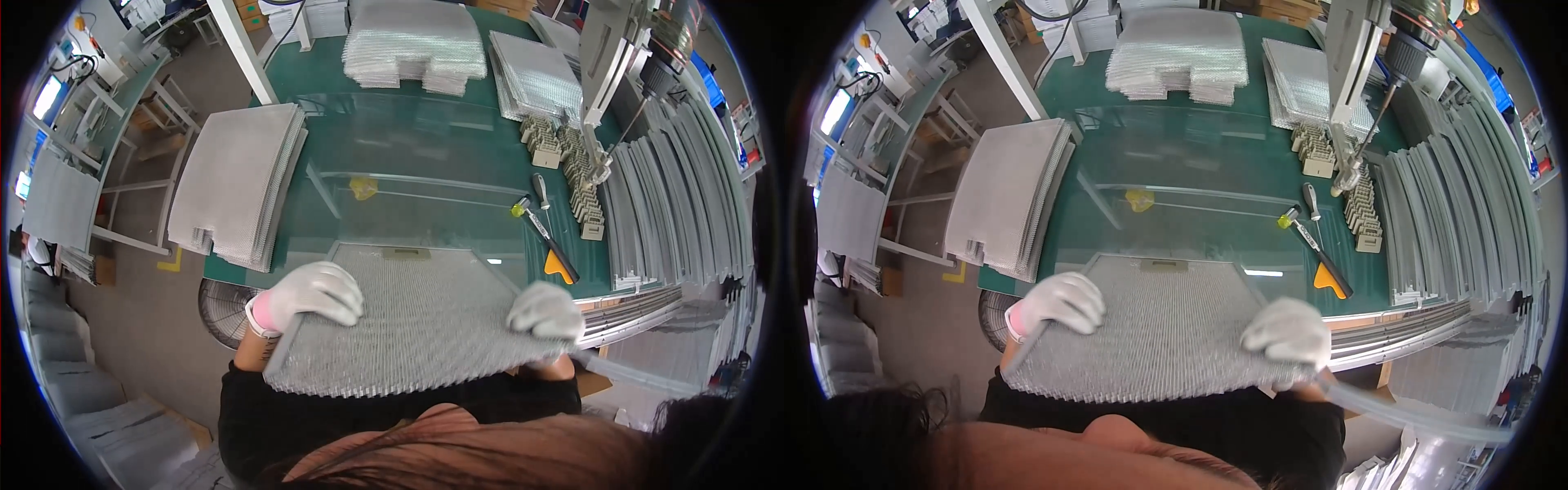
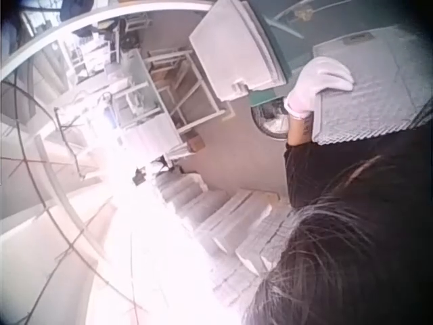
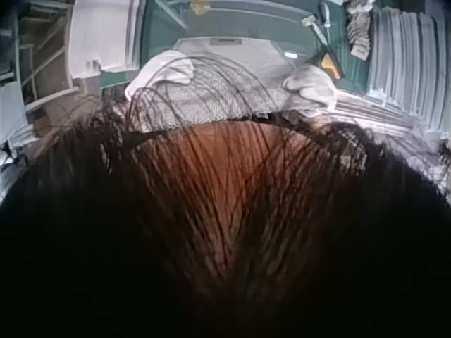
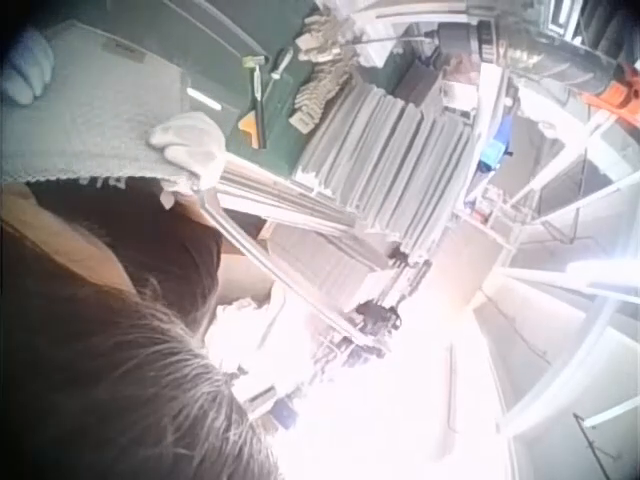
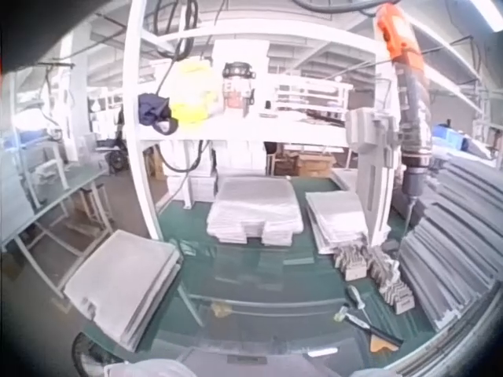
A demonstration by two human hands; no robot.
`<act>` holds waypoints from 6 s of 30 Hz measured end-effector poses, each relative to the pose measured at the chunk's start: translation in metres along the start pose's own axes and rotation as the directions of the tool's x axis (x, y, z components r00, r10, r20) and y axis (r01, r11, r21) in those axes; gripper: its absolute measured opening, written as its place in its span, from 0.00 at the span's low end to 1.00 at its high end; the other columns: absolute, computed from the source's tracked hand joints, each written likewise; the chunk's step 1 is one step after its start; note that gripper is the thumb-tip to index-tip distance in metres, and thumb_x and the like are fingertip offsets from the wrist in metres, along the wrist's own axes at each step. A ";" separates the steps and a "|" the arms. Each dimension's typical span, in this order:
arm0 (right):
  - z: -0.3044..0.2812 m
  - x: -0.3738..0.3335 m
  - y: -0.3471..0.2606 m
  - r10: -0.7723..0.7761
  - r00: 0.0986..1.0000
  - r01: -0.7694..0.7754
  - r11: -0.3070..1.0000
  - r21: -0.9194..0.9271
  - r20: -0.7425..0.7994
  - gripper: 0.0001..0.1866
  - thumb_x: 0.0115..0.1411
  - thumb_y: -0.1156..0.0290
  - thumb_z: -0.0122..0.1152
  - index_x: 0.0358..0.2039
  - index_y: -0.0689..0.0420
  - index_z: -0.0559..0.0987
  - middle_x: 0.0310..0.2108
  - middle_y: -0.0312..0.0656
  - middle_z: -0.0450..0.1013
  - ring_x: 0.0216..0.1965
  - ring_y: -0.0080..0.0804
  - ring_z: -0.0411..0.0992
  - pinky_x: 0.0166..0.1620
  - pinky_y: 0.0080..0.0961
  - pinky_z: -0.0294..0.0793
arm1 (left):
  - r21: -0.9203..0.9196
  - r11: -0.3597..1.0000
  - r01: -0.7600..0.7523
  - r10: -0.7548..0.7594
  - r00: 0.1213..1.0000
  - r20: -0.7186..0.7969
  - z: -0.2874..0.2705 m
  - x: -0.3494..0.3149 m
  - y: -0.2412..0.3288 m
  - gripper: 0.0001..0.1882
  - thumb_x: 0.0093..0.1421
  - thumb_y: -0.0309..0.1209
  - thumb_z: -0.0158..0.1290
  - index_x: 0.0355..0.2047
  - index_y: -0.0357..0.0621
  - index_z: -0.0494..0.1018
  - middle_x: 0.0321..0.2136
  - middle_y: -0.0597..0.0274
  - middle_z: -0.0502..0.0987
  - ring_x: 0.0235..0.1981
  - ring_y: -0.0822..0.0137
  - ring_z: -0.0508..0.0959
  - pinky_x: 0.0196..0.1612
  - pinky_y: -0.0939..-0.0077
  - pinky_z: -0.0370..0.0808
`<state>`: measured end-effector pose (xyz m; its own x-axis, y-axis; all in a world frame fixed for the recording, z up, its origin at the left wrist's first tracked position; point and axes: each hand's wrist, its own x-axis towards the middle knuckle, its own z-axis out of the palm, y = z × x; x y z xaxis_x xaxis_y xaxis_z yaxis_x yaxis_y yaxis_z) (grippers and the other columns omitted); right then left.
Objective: Assembling mesh filters into metal frames using a hammer and electric screwdriver.
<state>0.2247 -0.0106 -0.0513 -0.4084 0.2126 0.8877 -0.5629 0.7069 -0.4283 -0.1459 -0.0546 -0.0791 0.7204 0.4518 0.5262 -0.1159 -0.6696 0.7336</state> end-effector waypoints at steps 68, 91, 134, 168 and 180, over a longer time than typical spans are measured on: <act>-0.045 0.120 -0.017 0.406 0.911 -0.219 0.319 -0.922 -0.075 0.27 0.58 0.74 0.64 0.59 0.59 0.73 0.35 0.51 0.76 0.34 0.48 0.75 0.41 0.36 0.74 | 0.062 0.970 0.236 -0.043 0.415 -0.909 -0.027 0.032 -0.061 0.28 0.66 0.27 0.47 0.64 0.27 0.57 0.56 0.52 0.69 0.57 0.64 0.68 0.63 0.72 0.62; -0.006 0.199 0.006 0.599 0.661 -0.052 0.637 -0.769 0.452 0.07 0.54 0.76 0.59 0.34 0.57 0.73 0.31 0.47 0.73 0.37 0.50 0.74 0.40 0.39 0.75 | 0.173 0.961 0.214 0.017 0.583 -0.812 -0.039 0.074 0.024 0.04 0.60 0.23 0.57 0.34 0.35 0.74 0.32 0.65 0.74 0.30 0.78 0.72 0.35 0.79 0.70; 0.005 0.196 0.033 0.449 0.766 0.105 0.618 -0.779 0.459 0.24 0.55 0.76 0.58 0.54 0.60 0.74 0.32 0.48 0.71 0.36 0.49 0.72 0.43 0.39 0.74 | 0.326 0.943 0.061 0.290 0.325 -0.900 -0.046 0.065 -0.031 0.18 0.60 0.18 0.55 0.51 0.38 0.69 0.42 0.64 0.74 0.38 0.76 0.74 0.44 0.83 0.72; -0.108 -0.158 -0.006 0.644 0.364 -0.351 -0.574 -0.740 -0.673 0.11 0.64 0.61 0.54 0.39 0.55 0.75 0.40 0.46 0.72 0.42 0.48 0.75 0.45 0.43 0.77 | 0.950 0.298 0.097 0.159 0.976 -0.150 0.005 0.195 -0.014 0.39 0.50 0.43 0.64 0.61 0.43 0.67 0.21 0.64 0.73 0.24 0.59 0.73 0.40 0.61 0.73; -0.054 0.028 -0.130 0.609 0.729 -0.568 0.281 -0.774 -0.314 0.25 0.70 0.68 0.49 0.64 0.64 0.65 0.44 0.50 0.76 0.41 0.42 0.77 0.47 0.32 0.76 | 0.857 0.293 0.423 0.290 0.815 -0.502 0.036 0.198 -0.031 0.39 0.40 0.41 0.65 0.55 0.42 0.73 0.15 0.65 0.68 0.21 0.60 0.69 0.35 0.61 0.66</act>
<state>0.3253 -0.0604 0.0387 -0.4149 0.7968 0.4393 0.6299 0.5999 -0.4933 0.0257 0.0345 -0.0132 0.2102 0.4695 0.8575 0.8572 -0.5102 0.0692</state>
